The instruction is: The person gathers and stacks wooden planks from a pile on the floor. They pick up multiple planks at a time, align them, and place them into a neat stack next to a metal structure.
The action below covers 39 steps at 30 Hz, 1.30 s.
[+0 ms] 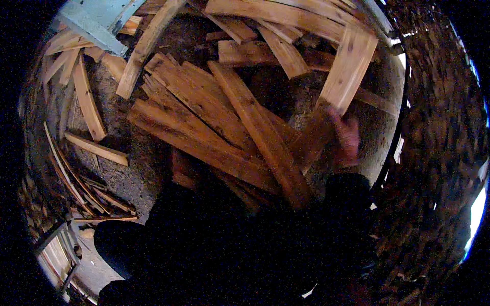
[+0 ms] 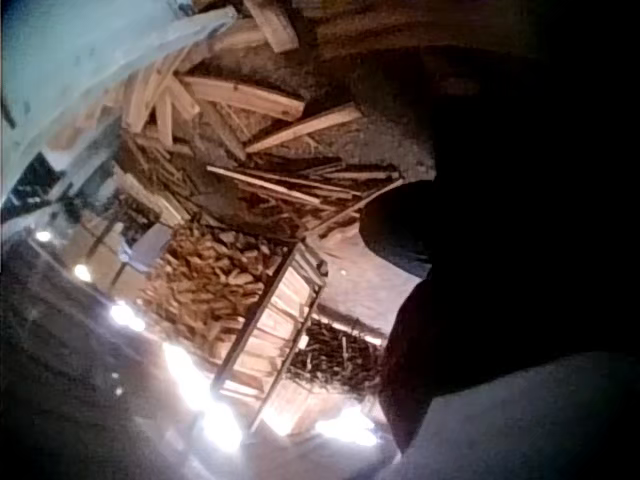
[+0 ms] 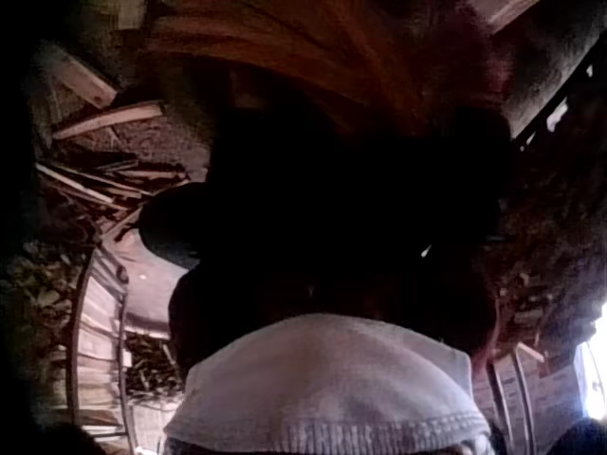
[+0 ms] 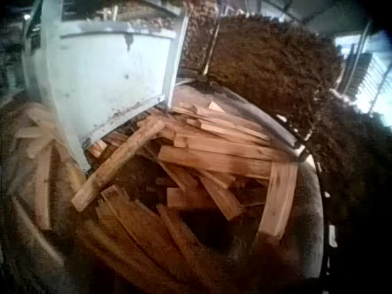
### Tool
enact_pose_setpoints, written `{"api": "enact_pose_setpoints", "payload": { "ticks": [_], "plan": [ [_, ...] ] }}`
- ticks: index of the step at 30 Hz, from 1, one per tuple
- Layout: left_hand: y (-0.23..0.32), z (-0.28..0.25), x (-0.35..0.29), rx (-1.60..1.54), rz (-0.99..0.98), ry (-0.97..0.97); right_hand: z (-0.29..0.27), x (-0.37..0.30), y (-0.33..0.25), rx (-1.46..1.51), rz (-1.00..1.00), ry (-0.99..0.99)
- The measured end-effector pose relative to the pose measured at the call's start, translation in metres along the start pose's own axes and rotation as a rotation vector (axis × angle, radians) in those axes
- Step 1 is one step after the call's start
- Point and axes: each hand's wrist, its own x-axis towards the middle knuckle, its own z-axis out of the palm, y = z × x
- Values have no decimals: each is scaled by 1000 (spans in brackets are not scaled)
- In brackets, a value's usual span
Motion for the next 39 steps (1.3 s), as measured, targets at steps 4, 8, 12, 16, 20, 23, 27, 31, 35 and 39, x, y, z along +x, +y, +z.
{"api": "enact_pose_setpoints", "payload": {
  "ticks": [4, 8, 12, 16, 20, 23, 27, 31, 35, 39],
  "plan": [
    [28, 23, -5, -709, -236, -31, 65, 8, -85, -207, -197, -182],
    [118, 55, -2, -1035, -269, -94, 102, 63, -20, -898, -606, -158],
    [115, 37, -20, -892, -367, -46, 100, 82, 19, -811, -146, -324],
    [93, 46, -13, -1022, -509, -168, 94, 124, 31, -605, -36, -787],
    [115, 37, -28, -997, -603, -97, 132, 48, -17, -842, -239, -845],
    [116, 32, -32, -1008, -652, -80, 139, 41, 24, -527, -287, -648],
    [123, 41, -30, -1009, -665, -114, 138, 84, 39, -185, 67, -717],
    [115, 23, -36, -1004, -516, -82, 165, 28, -38, -327, -238, -825],
    [138, 37, -55, -1009, -603, -34, 195, -2, -45, -412, -341, -634],
    [120, 25, -45, -877, -496, -41, 201, 18, -41, -583, -409, -431]
  ]
}}
